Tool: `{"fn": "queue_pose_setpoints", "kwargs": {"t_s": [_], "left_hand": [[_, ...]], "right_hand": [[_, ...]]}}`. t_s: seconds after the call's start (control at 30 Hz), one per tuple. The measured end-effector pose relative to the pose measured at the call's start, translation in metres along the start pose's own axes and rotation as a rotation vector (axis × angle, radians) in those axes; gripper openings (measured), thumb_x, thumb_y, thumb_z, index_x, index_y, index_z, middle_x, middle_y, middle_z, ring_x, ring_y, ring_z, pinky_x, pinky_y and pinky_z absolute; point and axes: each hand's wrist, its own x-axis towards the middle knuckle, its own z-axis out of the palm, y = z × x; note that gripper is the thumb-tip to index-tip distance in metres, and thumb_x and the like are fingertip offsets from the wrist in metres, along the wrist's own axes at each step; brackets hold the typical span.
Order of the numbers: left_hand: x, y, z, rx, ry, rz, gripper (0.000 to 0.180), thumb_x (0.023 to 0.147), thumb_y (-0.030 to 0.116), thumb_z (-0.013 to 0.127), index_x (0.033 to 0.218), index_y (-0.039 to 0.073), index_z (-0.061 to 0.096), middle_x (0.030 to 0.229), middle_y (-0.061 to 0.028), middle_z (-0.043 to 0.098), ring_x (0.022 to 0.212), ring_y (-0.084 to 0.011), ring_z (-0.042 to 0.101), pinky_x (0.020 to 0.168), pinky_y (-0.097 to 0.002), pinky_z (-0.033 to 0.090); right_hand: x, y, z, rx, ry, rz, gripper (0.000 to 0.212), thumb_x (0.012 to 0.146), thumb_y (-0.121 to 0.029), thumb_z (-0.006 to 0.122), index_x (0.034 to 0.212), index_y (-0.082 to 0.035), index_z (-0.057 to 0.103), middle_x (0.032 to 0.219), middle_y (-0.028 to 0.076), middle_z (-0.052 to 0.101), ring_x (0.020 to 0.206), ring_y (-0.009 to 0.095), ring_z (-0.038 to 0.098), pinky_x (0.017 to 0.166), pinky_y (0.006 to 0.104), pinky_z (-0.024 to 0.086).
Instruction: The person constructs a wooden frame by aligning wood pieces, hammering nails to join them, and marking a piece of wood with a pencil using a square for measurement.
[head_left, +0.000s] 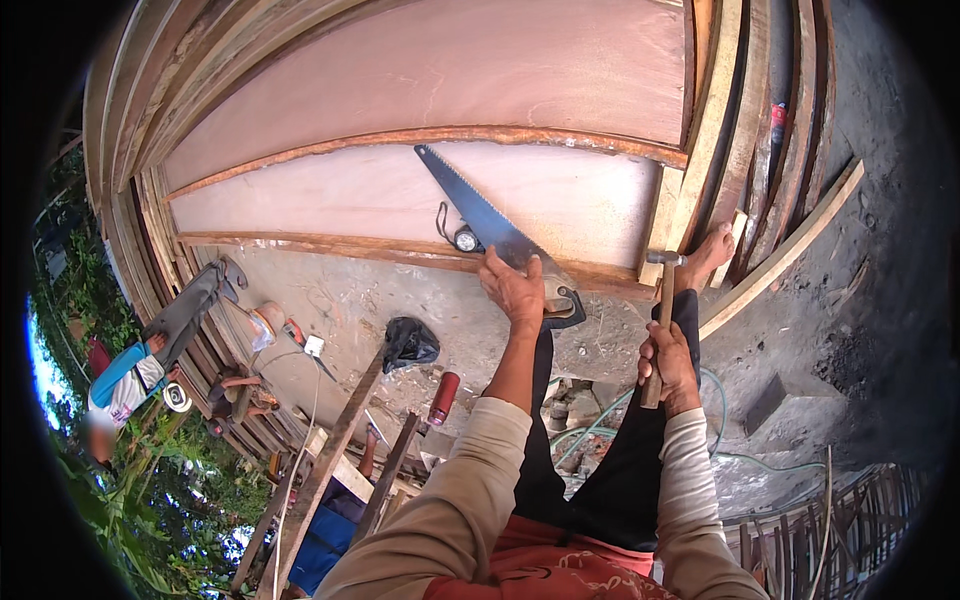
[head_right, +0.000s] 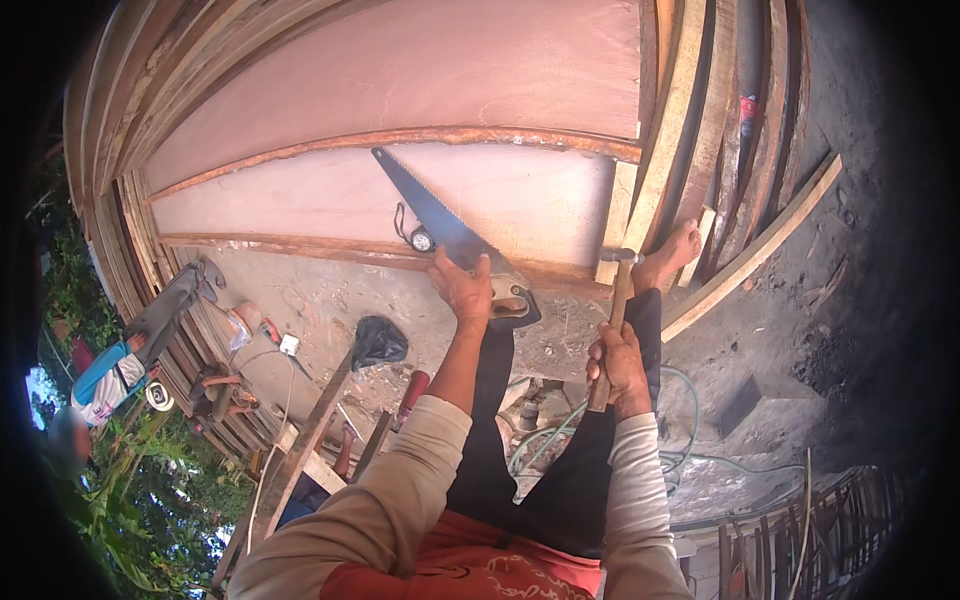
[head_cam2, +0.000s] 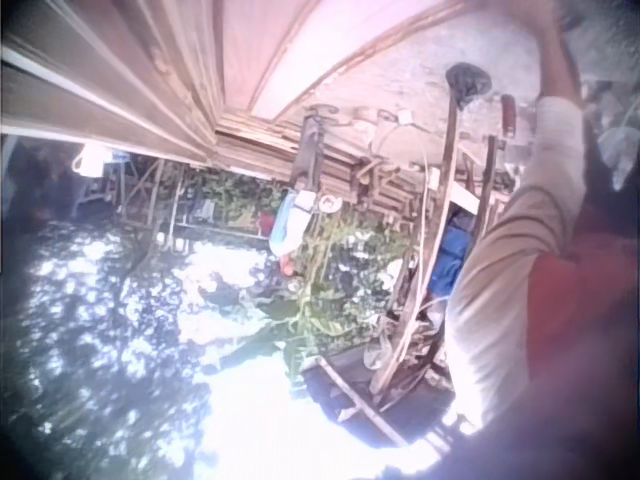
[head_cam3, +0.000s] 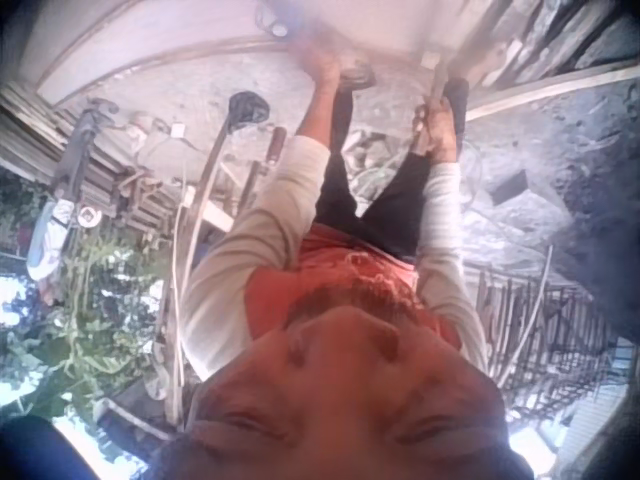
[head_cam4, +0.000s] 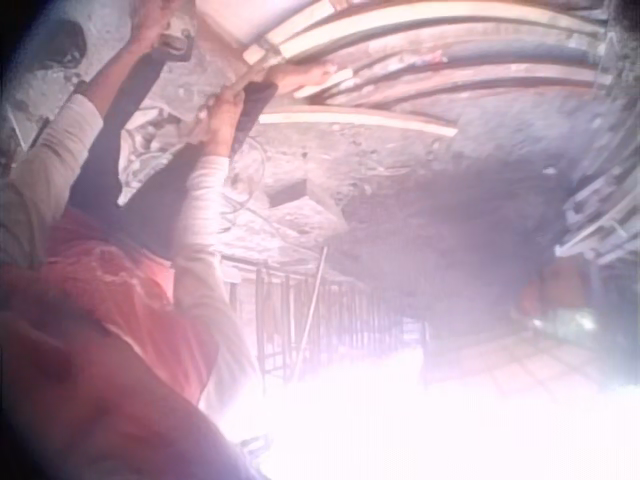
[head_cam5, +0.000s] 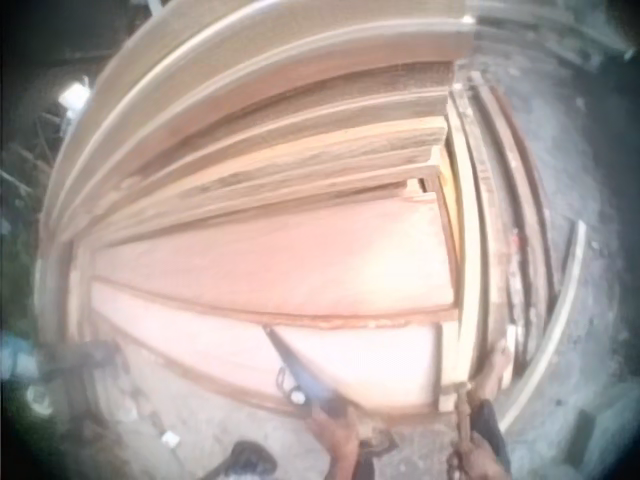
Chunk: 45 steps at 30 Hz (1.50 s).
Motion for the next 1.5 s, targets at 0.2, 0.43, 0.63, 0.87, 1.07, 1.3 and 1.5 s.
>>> {"fn": "queue_pose_setpoints", "kwargs": {"t_s": [0.2, 0.43, 0.63, 0.87, 1.07, 1.3, 1.5], "left_hand": [[0.044, -0.091, 0.04, -0.522, 0.051, -0.314, 0.059, 0.09, 0.018, 0.072, 0.136, -0.007, 0.046, 0.114, -0.0185, 0.061, 0.097, -0.0285, 0.06, 0.089, -0.0398, 0.05], [0.043, -0.098, 0.015, -0.89, -0.278, -0.539, 0.028, 0.096, 0.015, 0.069, 0.117, -0.002, 0.064, 0.097, -0.0043, 0.066, 0.084, -0.0133, 0.059, 0.073, -0.0304, 0.047], [0.045, -0.091, -0.056, -1.331, -0.161, -0.634, 0.019, 0.098, 0.015, 0.069, 0.114, 0.005, 0.066, 0.096, -0.0015, 0.069, 0.078, -0.0117, 0.061, 0.068, -0.0255, 0.048], [0.165, -0.154, -0.063, -1.497, 0.131, -0.732, 0.021, 0.101, 0.013, 0.065, 0.119, 0.01, 0.055, 0.095, -0.0012, 0.064, 0.08, -0.0165, 0.063, 0.089, -0.0418, 0.057], [0.258, -0.176, -0.042, -1.548, 0.158, -0.78, 0.025, 0.101, 0.015, 0.065, 0.122, 0.008, 0.053, 0.095, -0.0032, 0.063, 0.08, -0.0176, 0.062, 0.083, -0.0409, 0.059], [0.22, -0.162, -0.025, -0.438, -0.286, -0.341, 0.031, 0.093, 0.029, 0.074, 0.112, 0.004, 0.074, 0.101, -0.0168, 0.075, 0.089, -0.0288, 0.072, 0.084, -0.0372, 0.059], [0.183, -0.106, -0.007, 0.257, -0.327, -0.073, 0.048, 0.078, 0.039, 0.082, 0.098, -0.004, 0.076, 0.104, -0.0264, 0.075, 0.095, -0.0401, 0.073, 0.087, -0.045, 0.055]], "right_hand": [[-0.001, 0.009, 0.016, -0.013, 0.041, -0.038, 0.02, 0.101, -0.027, 0.057, 0.108, -0.011, 0.047, 0.068, 0.003, 0.049, 0.039, 0.015, 0.047, 0.033, 0.0324, 0.044], [0.002, 0.015, 0.018, -0.049, 0.093, -0.044, 0.027, 0.1, -0.028, 0.058, 0.115, -0.007, 0.049, 0.067, 0.003, 0.049, 0.039, 0.015, 0.047, 0.033, 0.0324, 0.043], [0.001, 0.013, 0.014, -0.072, 0.113, -0.014, 0.028, 0.099, -0.028, 0.059, 0.114, -0.007, 0.05, 0.066, 0.003, 0.049, 0.038, 0.015, 0.047, 0.032, 0.033, 0.043], [-0.003, 0.01, 0.017, -0.072, 0.108, -0.024, 0.027, 0.099, -0.028, 0.059, 0.113, -0.007, 0.05, 0.066, 0.003, 0.049, 0.038, 0.015, 0.047, 0.032, 0.0332, 0.043], [0.0, 0.014, 0.014, -0.082, 0.091, -0.037, 0.027, 0.099, -0.028, 0.059, 0.112, -0.008, 0.049, 0.066, 0.003, 0.049, 0.038, 0.015, 0.047, 0.032, 0.033, 0.043], [0.003, 0.024, 0.025, -0.073, 0.122, -0.067, 0.026, 0.099, -0.029, 0.058, 0.112, -0.009, 0.048, 0.065, 0.003, 0.049, 0.038, 0.015, 0.047, 0.032, 0.0335, 0.043], [0.001, 0.033, 0.039, -0.072, 0.215, -0.07, 0.022, 0.101, -0.028, 0.055, 0.113, -0.011, 0.046, 0.066, 0.002, 0.05, 0.039, 0.015, 0.047, 0.033, 0.0332, 0.043]]}}
